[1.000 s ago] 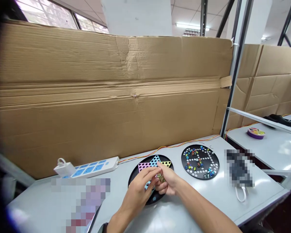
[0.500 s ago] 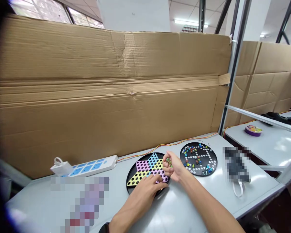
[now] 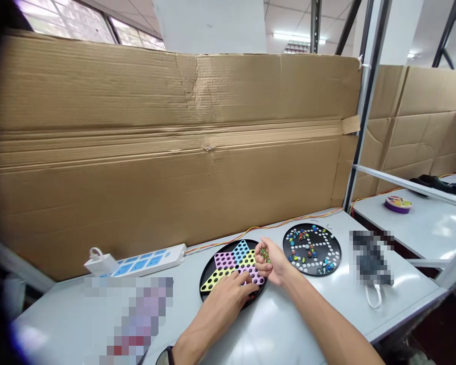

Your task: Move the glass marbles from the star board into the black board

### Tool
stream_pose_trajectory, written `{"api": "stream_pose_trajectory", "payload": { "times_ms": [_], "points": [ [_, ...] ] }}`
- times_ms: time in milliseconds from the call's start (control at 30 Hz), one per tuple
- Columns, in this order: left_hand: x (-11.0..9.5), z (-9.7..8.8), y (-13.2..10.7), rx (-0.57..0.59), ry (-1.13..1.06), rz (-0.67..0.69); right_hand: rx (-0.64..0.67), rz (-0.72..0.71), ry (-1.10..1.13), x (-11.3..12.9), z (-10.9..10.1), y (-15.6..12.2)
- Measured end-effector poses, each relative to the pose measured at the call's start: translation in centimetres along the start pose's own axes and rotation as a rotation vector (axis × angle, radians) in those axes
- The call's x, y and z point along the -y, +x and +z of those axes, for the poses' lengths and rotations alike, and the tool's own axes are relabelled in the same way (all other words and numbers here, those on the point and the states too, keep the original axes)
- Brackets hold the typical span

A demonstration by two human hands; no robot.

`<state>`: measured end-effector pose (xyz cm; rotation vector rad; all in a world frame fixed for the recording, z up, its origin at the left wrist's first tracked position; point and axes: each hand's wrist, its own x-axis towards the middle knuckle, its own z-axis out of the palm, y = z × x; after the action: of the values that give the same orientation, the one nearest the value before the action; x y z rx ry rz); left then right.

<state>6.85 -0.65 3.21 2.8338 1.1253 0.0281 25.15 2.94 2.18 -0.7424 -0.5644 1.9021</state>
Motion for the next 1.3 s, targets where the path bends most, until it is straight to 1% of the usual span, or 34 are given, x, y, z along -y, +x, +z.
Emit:
{"api": "stream_pose_trajectory", "payload": {
  "times_ms": [267, 467, 633, 733, 833, 1000, 1067, 1167, 1300],
  "points": [
    [0.0, -0.5, -0.1, 0.015, 0.007, -0.006, 0.004, 0.018, -0.014, -0.1, 0.0, 0.1],
    [0.3, -1.1, -0.2, 0.072, -0.021, -0.027, 0.001, 0.003, -0.029, -0.2, -0.2, 0.2],
    [-0.1, -2.0, -0.4, 0.100, -0.027, -0.043, -0.005, 0.008, -0.036, -0.3, -0.3, 0.2],
    [-0.3, -2.2, -0.6, 0.128, -0.030, -0.031, -0.002, 0.016, -0.037, -0.4, -0.3, 0.1],
    [-0.5, -2.1, -0.7, 0.129, -0.021, 0.007, 0.007, 0.022, -0.039, -0.5, -0.3, 0.2],
    [-0.6, -1.9, -1.0, 0.068, -0.034, 0.072, 0.004, 0.018, -0.053, -0.8, -0.5, 0.6],
    [-0.7, -1.8, -1.0, 0.063, -0.027, 0.092, 0.003, 0.017, -0.057, -0.9, -0.6, 0.7],
    [-0.7, -1.5, -0.9, 0.080, 0.002, 0.093, 0.002, 0.022, -0.064, -1.0, -0.7, 0.7],
    [-0.6, -0.7, -0.6, 0.065, 0.024, 0.099, -0.008, 0.031, -0.071, -0.9, -0.6, 0.5]
  ]
}}
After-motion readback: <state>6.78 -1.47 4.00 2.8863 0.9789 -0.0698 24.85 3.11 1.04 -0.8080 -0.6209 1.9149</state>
